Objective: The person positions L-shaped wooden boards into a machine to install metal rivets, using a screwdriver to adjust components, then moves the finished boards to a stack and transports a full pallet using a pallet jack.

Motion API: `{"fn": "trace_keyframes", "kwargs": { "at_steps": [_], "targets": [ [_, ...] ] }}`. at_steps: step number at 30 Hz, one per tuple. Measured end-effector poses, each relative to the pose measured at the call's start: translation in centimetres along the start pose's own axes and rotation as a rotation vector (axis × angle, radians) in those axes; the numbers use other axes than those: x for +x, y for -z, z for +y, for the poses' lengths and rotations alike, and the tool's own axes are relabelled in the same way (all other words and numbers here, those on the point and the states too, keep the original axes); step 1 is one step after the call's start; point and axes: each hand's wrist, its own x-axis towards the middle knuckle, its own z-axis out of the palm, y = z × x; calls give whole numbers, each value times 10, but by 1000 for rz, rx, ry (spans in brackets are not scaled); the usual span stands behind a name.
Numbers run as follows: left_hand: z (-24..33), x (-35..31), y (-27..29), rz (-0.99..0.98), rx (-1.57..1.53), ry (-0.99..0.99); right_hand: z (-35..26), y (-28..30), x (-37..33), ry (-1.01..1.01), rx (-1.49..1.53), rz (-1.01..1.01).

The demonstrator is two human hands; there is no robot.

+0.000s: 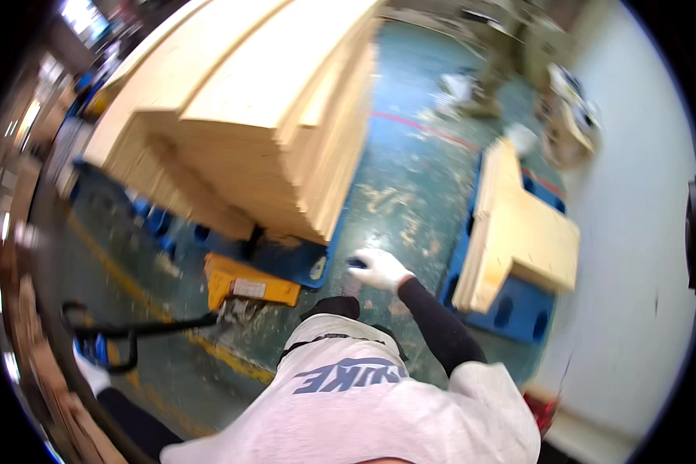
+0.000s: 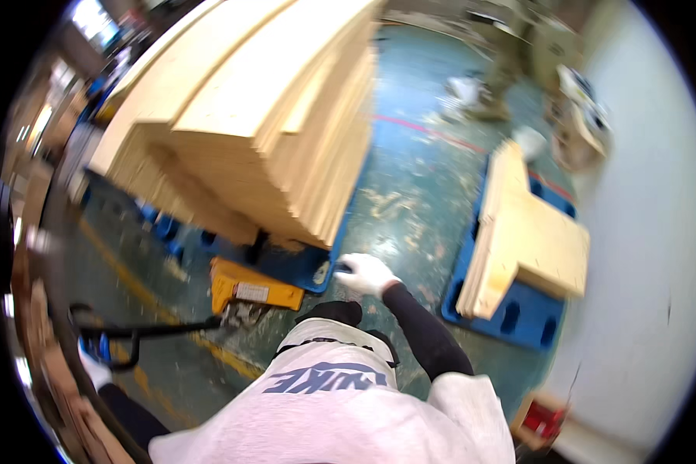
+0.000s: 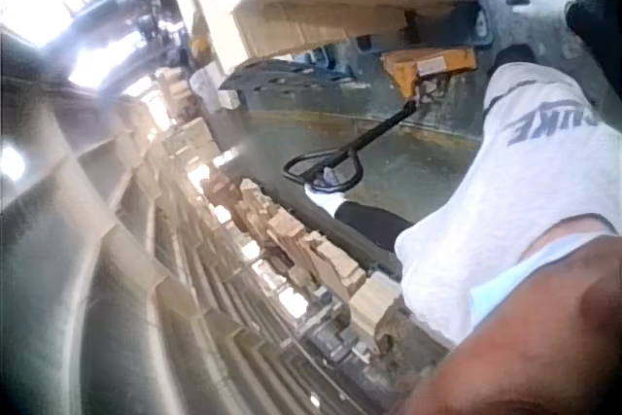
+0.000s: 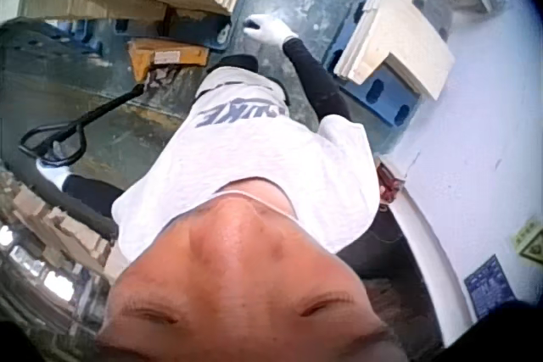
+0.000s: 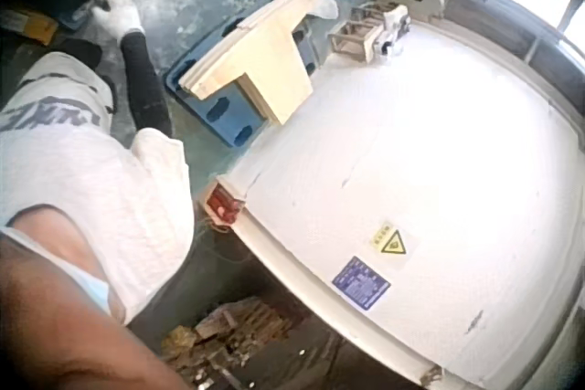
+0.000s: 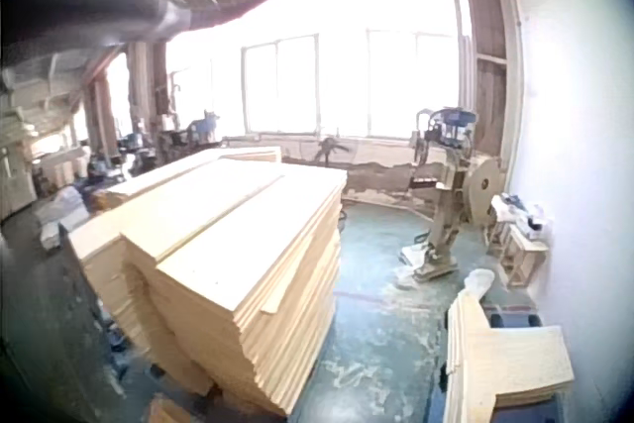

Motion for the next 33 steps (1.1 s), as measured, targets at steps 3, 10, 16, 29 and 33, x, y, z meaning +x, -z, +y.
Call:
{"fn": "trace_keyframes", "kwargs": {
  "at_steps": [3, 10, 16, 29, 33],
  "targets": [
    [28, -36, -134, 376, 168, 233, 34, 24, 1, -149, 71, 18],
    [4, 8, -88, 440, 395, 131, 93, 32, 5, -204, 16, -224],
    [13, -15, -118, 504, 321, 145, 96, 27, 19, -157, 115, -233],
    [12, -7, -105, 526, 459, 130, 153, -15, -61, -365, 121, -435],
    [9, -6, -91, 500, 476, 139, 112, -22, -19, -319, 39, -528]
  ]
}}
